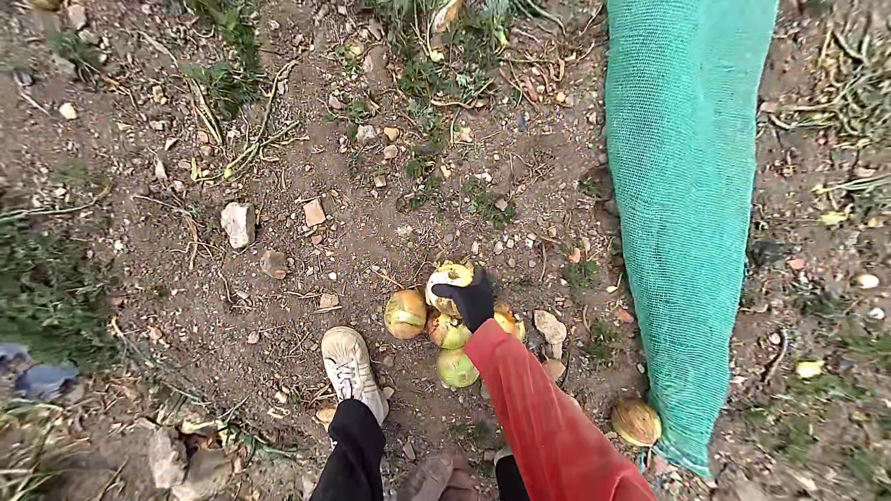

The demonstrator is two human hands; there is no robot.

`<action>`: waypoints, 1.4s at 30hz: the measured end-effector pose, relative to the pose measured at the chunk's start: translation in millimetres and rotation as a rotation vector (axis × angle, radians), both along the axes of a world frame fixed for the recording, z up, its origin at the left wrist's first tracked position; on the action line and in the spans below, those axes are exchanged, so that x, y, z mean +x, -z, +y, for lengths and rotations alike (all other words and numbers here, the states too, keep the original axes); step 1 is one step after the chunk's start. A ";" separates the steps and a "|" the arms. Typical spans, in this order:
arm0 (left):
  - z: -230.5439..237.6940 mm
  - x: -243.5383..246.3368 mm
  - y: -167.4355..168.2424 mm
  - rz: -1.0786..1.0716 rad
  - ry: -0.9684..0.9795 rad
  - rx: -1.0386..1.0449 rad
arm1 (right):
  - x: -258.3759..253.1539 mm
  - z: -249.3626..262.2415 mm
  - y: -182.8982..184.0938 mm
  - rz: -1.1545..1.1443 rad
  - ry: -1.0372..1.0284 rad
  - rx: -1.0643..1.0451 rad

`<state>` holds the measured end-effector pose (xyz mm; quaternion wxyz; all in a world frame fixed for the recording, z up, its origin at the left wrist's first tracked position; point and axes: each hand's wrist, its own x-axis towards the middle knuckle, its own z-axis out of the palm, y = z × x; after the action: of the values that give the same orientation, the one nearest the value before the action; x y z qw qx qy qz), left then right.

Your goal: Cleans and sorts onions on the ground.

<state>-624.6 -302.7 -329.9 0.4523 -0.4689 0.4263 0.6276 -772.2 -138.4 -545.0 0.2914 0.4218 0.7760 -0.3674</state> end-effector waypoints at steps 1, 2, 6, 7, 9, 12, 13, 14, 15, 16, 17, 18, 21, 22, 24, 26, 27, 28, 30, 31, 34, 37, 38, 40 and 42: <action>-6.2 -6.2 6.4 0.022 -0.059 -0.059 | 5.6 0.3 -16.9 0.028 -0.091 -0.023; -11.6 -12.3 12.2 0.062 -0.121 -0.111 | 14.6 1.0 -38.7 0.079 -0.164 -0.062; -15.6 -25.5 14.8 0.177 -0.285 -0.070 | 71.0 2.2 -152.5 0.348 -0.318 -0.389; -12.3 -26.6 11.3 0.192 -0.289 -0.057 | 83.5 1.9 -176.1 0.400 -0.330 -0.502; -5.6 -23.0 5.3 0.215 -0.283 -0.077 | 103.6 3.6 -205.7 0.417 -0.237 -0.695; -3.8 -16.4 6.2 0.208 -0.248 -0.035 | 121.1 8.7 -214.3 0.312 -0.006 -0.723; -0.8 -15.0 8.5 0.221 -0.231 -0.032 | 121.7 9.1 -214.6 0.270 0.021 -0.690; 2.6 -13.4 10.1 0.237 -0.210 -0.035 | 121.8 8.6 -214.3 0.244 0.037 -0.654; 5.3 -12.0 11.1 0.240 -0.183 -0.043 | 122.1 8.5 -212.8 0.224 0.046 -0.626; 7.0 -10.9 11.5 0.232 -0.148 -0.048 | 122.9 9.9 -210.6 0.211 0.046 -0.611; 8.0 -10.0 11.8 0.221 -0.116 -0.048 | 124.3 12.9 -207.8 0.221 0.032 -0.601; 9.3 -10.4 11.4 0.206 -0.083 -0.044 | 126.8 16.5 -204.0 0.266 0.013 -0.579; 12.6 -12.2 7.3 0.207 0.000 -0.013 | 135.8 30.0 -190.3 0.485 -0.122 -0.422; 12.6 -12.5 6.8 0.225 0.031 0.005 | 136.1 35.3 -186.8 0.522 -0.170 -0.368; 13.7 -13.9 6.1 0.234 0.090 0.015 | 135.0 44.8 -183.6 0.470 -0.186 -0.347; 15.3 -15.2 7.2 0.245 0.137 0.016 | 133.0 53.0 -184.9 0.337 -0.088 -0.400; 16.4 -15.3 8.5 0.260 0.157 0.015 | 132.1 57.1 -188.2 0.296 -0.043 -0.435; 17.6 -15.5 10.0 0.273 0.176 0.013 | 131.9 61.4 -193.2 0.284 -0.024 -0.476; 19.8 -16.7 12.1 0.267 0.201 -0.005 | 131.1 68.5 -204.2 0.277 -0.108 -0.536; 21.2 -17.0 12.2 0.251 0.207 -0.022 | 130.2 69.9 -210.0 0.262 -0.187 -0.534; 24.4 -17.4 11.9 0.224 0.222 -0.057 | 130.1 67.8 -218.9 0.235 -0.325 -0.456; 24.3 -15.6 14.6 0.208 0.284 -0.039 | 127.9 69.6 -219.6 0.230 -0.415 -0.428; 24.8 -15.6 14.8 0.202 0.303 -0.036 | 129.2 70.4 -218.1 0.263 -0.455 -0.404; 25.8 -16.0 15.3 0.180 0.338 -0.038 | 132.0 75.0 -209.7 0.350 -0.527 -0.291; 23.5 -14.4 15.2 0.173 0.351 -0.007 | 132.7 87.5 -188.5 0.408 -0.584 -0.057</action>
<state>-639.0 -279.2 -345.1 0.5147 -0.3333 0.5412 0.5754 -639.5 -50.9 -356.5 0.2349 0.0921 0.8954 -0.3668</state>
